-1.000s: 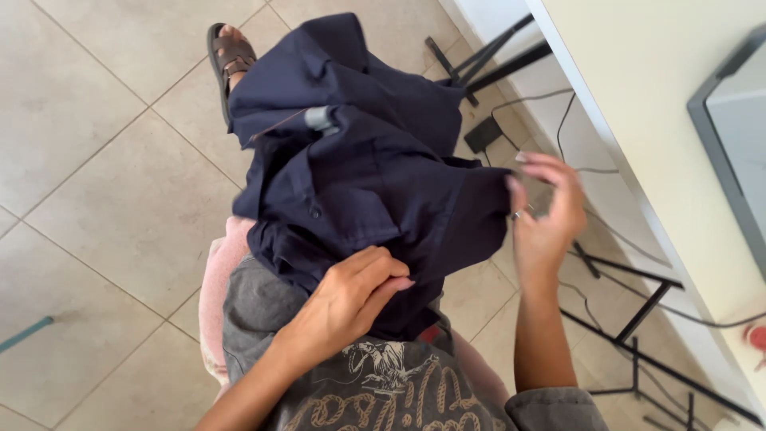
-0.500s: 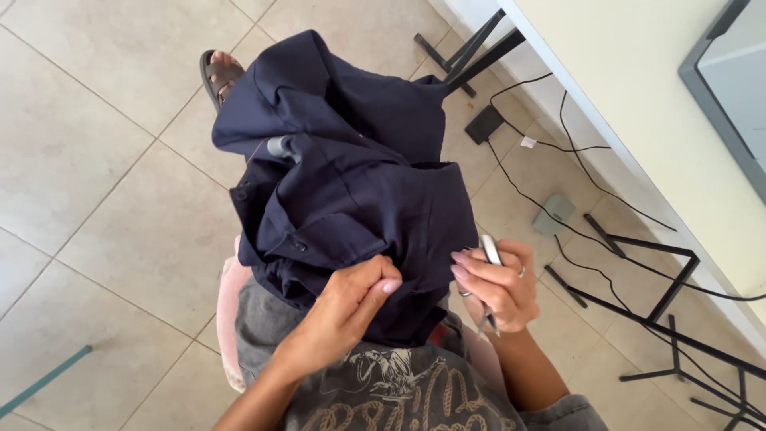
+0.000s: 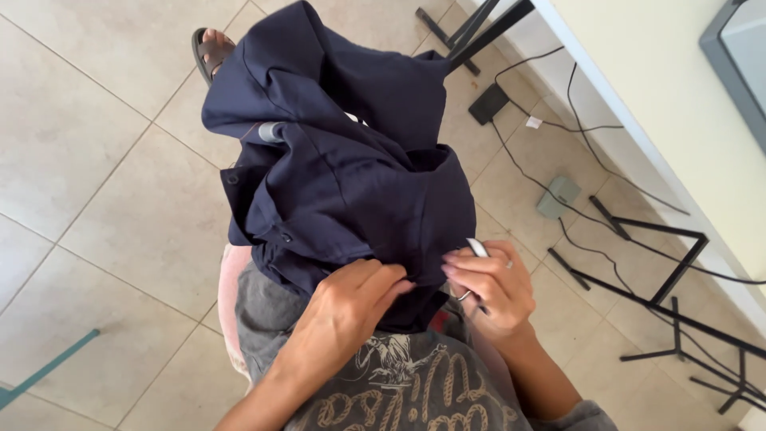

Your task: Trimming loose threads and excess fabric from a dark blue garment using small scissors

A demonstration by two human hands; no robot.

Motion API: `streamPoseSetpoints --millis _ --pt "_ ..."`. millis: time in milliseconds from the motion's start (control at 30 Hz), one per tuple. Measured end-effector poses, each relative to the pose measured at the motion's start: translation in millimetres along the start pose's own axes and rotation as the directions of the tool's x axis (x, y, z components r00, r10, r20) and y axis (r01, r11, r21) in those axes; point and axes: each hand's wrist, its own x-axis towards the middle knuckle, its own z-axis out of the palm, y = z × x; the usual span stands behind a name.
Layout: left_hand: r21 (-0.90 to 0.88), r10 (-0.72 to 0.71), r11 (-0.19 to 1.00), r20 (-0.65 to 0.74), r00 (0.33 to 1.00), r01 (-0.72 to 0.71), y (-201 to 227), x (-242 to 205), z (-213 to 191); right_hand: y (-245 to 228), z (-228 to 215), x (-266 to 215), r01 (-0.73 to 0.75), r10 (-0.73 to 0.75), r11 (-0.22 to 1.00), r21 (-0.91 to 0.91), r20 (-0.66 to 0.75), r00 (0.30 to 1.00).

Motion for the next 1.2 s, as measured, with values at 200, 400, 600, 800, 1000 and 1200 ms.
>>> streamPoseSetpoints --millis 200,400,600,800,1000,1200 --pt "0.013 0.002 1.0 -0.159 0.987 0.0 2.7 -21.0 11.5 -48.6 -52.2 23.8 -0.583 0.489 0.812 -0.015 0.563 0.666" --pt "-0.043 -0.126 0.992 -0.226 0.966 0.119 10.4 -31.9 16.4 -66.5 -29.5 14.7 -0.84 0.176 0.412 0.353 0.874 0.453" --pt "-0.039 -0.15 0.989 -0.248 0.957 0.145 15.6 -34.4 17.5 -74.3 -3.8 -19.5 -0.918 0.26 -0.113 0.38 0.903 0.341" --pt "0.026 -0.066 0.997 -0.263 0.963 0.076 17.2 -36.3 18.5 -71.8 -1.5 -18.3 -0.918 0.276 -0.09 0.387 0.895 0.35" --pt "0.106 -0.006 0.994 -0.262 0.965 0.035 17.2 -45.8 18.0 -70.4 -1.3 -3.3 -0.848 0.367 0.487 0.209 0.832 0.416" --pt "0.13 0.067 0.991 -0.254 0.965 -0.035 15.3 -49.2 20.5 -69.2 -1.5 -15.6 -0.678 0.384 0.729 0.1 0.76 0.525"
